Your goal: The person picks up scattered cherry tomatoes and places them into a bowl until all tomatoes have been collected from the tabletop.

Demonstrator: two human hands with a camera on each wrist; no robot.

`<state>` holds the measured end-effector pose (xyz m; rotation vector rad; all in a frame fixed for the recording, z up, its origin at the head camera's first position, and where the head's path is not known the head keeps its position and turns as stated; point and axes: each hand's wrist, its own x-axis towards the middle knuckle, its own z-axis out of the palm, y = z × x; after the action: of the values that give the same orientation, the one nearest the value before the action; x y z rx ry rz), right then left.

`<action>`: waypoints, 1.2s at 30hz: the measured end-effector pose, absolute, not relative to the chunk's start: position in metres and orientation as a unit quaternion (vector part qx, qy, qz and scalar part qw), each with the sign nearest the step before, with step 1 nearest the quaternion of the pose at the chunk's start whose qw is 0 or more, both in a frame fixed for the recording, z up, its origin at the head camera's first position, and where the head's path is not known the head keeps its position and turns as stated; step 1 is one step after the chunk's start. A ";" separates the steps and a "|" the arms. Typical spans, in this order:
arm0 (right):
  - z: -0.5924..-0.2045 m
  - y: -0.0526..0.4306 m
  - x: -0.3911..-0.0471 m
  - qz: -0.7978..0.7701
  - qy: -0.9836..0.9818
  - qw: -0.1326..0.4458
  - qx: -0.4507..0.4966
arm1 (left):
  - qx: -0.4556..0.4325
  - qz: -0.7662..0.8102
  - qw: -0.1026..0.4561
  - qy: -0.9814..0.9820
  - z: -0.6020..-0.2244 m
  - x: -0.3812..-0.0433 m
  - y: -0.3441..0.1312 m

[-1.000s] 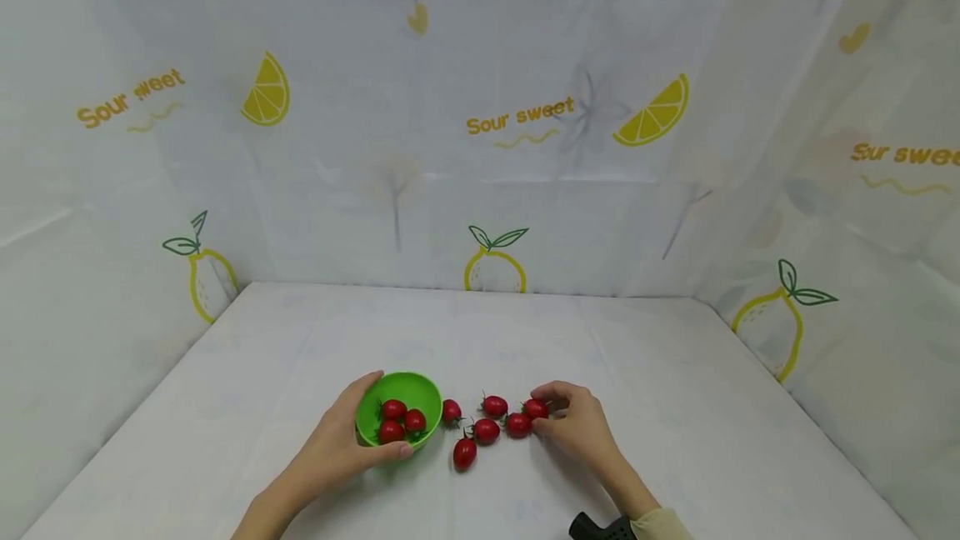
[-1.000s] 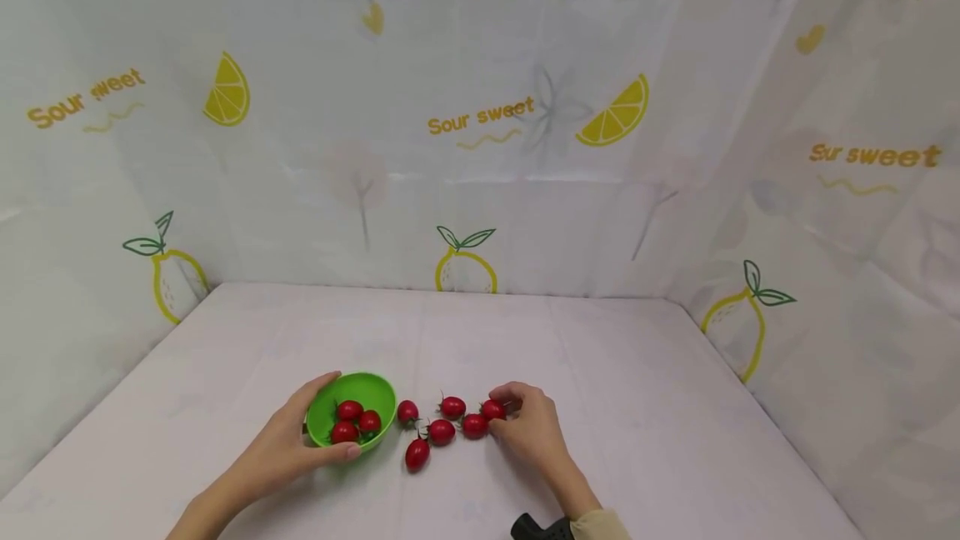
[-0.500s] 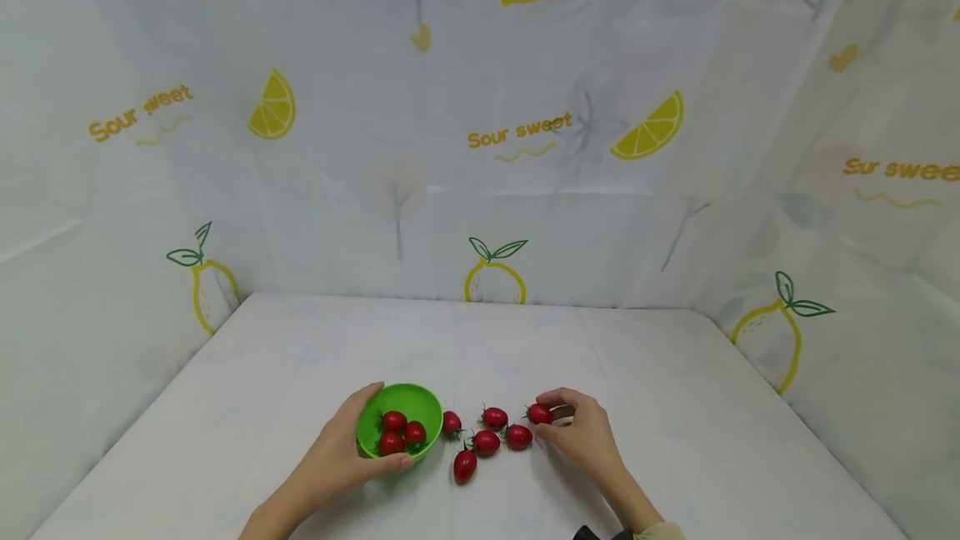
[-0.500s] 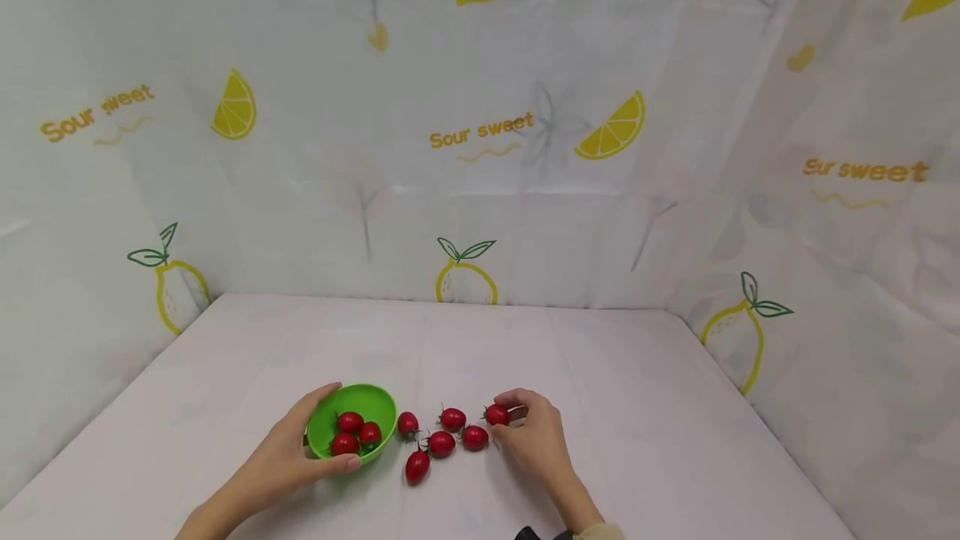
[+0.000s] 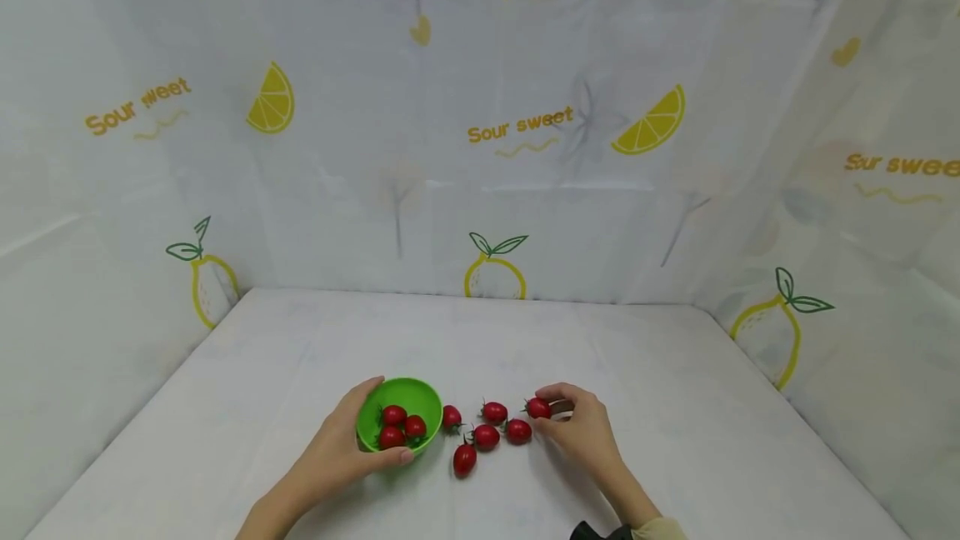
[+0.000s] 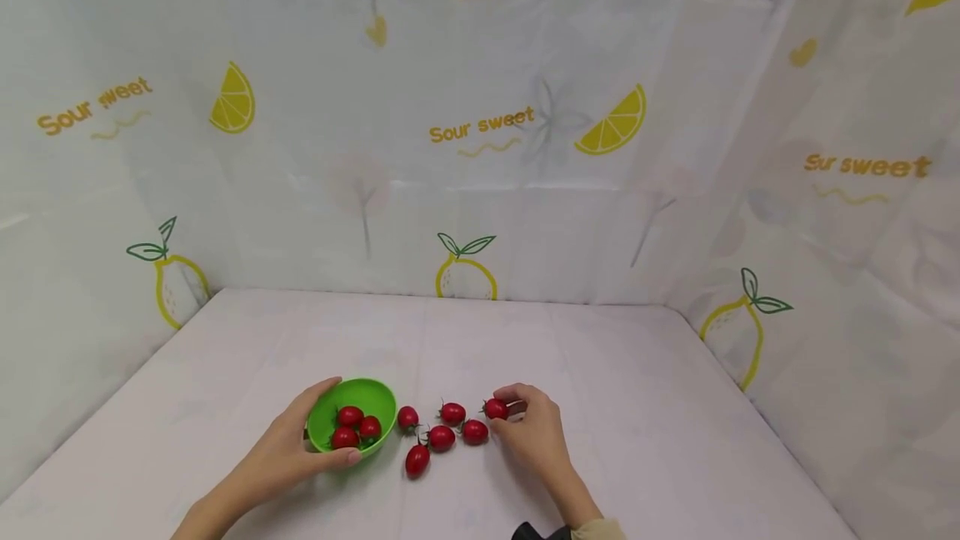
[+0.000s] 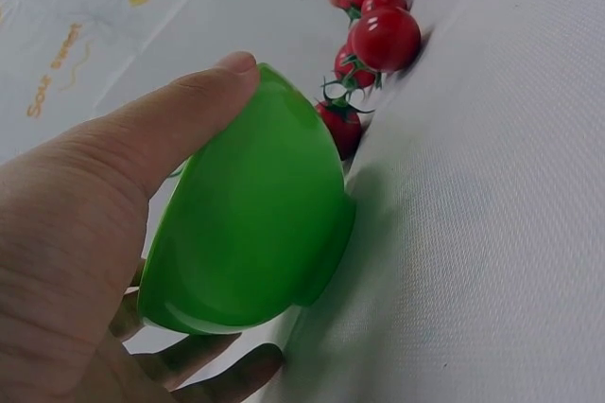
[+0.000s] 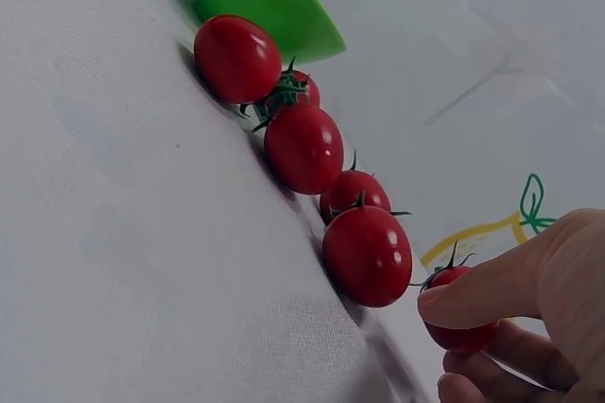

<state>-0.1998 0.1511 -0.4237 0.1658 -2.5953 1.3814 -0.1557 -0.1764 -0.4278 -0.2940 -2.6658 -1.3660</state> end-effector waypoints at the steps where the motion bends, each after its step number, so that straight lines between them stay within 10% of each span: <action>1: -0.424 0.151 -0.200 0.467 -0.877 0.098 0.055 | -0.097 -0.452 0.066 -0.884 -0.428 -0.156 -0.177; 36: -0.423 0.144 -0.205 0.508 -0.858 0.067 0.027 | -0.089 -0.452 0.060 -0.886 -0.428 -0.156 -0.177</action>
<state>-0.2048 0.1440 -0.4231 0.0820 -2.5877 1.5315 -0.1557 -0.1766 -0.4275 -0.2696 -2.6813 -1.3675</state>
